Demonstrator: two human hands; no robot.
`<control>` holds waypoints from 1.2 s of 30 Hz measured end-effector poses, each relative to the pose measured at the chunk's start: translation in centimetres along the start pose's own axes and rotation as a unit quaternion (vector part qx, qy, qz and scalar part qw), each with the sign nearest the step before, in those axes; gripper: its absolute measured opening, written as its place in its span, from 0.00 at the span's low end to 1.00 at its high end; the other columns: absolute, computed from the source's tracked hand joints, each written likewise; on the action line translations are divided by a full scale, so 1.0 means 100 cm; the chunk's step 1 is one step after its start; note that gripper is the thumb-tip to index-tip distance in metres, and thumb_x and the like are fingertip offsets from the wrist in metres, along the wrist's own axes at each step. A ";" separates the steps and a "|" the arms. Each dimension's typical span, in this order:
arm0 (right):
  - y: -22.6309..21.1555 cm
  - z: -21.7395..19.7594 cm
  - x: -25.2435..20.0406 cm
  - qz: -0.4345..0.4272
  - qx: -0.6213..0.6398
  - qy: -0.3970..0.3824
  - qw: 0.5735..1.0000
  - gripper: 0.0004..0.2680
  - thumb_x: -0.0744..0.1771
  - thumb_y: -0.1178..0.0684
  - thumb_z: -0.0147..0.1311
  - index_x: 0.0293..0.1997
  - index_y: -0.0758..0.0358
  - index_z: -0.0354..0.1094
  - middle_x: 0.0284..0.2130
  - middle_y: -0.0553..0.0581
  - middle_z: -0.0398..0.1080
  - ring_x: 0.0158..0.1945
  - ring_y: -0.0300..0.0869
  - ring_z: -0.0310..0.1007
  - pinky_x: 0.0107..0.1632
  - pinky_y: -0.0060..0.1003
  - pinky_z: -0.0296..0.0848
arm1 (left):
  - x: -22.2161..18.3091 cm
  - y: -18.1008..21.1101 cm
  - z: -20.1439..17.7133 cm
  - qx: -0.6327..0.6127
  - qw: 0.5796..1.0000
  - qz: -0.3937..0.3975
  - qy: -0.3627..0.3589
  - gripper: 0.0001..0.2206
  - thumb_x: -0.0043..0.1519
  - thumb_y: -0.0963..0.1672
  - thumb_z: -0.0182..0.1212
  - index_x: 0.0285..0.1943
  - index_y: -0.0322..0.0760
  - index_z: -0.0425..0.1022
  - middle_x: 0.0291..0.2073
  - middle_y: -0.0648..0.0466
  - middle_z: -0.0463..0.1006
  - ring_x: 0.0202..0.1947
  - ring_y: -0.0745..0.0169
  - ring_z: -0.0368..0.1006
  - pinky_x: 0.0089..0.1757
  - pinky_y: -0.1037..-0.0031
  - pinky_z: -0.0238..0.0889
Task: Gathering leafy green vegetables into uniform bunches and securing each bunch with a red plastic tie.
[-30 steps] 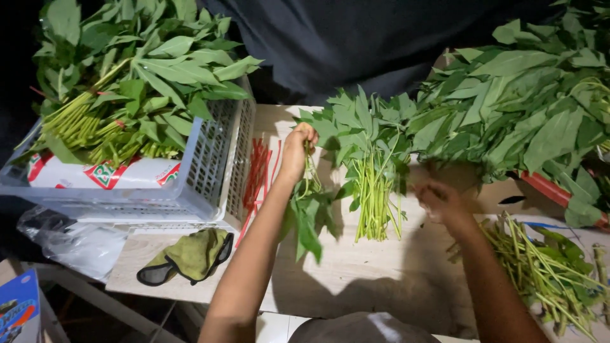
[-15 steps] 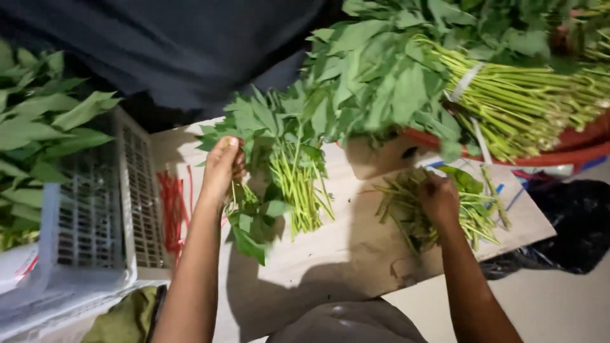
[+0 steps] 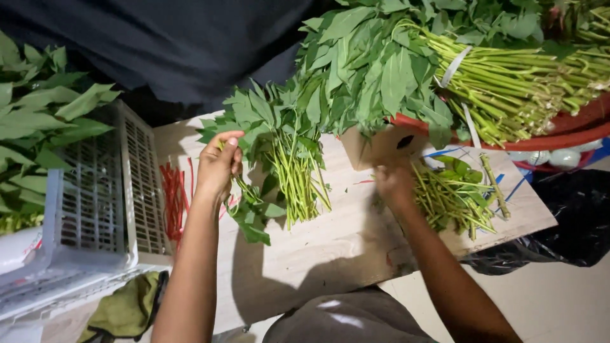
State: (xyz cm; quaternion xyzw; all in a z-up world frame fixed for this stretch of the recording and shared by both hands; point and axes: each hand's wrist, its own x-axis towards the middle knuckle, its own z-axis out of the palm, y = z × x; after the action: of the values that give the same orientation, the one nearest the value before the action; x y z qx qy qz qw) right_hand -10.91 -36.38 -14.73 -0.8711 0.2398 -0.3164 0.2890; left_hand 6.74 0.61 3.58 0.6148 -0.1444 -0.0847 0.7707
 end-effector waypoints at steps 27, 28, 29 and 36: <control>-0.210 0.060 -0.004 -0.176 0.214 -0.293 0.915 0.07 0.66 0.66 0.56 0.45 0.62 0.74 0.47 0.64 0.64 0.47 0.56 0.76 0.49 0.46 0.79 | -0.065 0.034 0.002 0.021 0.991 0.020 0.129 0.08 0.67 0.43 0.60 0.36 0.35 0.77 0.11 0.66 0.57 0.11 0.84 0.51 0.16 0.91 0.44; -0.221 0.036 0.003 -0.176 0.215 -0.295 0.914 0.07 0.66 0.66 0.56 0.45 0.62 0.74 0.47 0.64 0.64 0.47 0.56 0.76 0.49 0.46 0.79 | -0.063 0.029 0.004 0.021 0.991 0.019 0.130 0.08 0.67 0.43 0.60 0.36 0.35 0.77 0.11 0.66 0.57 0.11 0.84 0.51 0.16 0.91 0.44; -0.233 0.013 0.012 -0.193 0.207 -0.267 0.921 0.08 0.66 0.66 0.55 0.46 0.60 0.74 0.48 0.60 0.66 0.45 0.52 0.78 0.46 0.41 0.80 | -0.060 0.023 0.005 0.035 0.991 0.019 0.129 0.08 0.66 0.43 0.61 0.36 0.34 0.77 0.10 0.65 0.58 0.10 0.83 0.51 0.16 0.89 0.44; -0.247 -0.022 0.077 -0.196 0.493 -0.146 0.835 0.05 0.68 0.67 0.57 0.47 0.75 0.70 0.40 0.58 0.63 0.35 0.44 0.78 0.40 0.31 0.81 | -0.049 0.007 0.037 0.182 0.977 0.086 0.064 0.05 0.59 0.43 0.71 0.41 0.40 0.86 0.19 0.54 0.80 0.23 0.74 0.72 0.33 0.82 0.67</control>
State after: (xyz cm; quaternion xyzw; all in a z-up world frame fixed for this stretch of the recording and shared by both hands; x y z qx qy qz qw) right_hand -1.38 -24.05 6.00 -0.6784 -0.1682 -0.3119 0.6436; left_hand 0.88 -1.14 4.38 0.7340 -0.1600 0.0491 0.6582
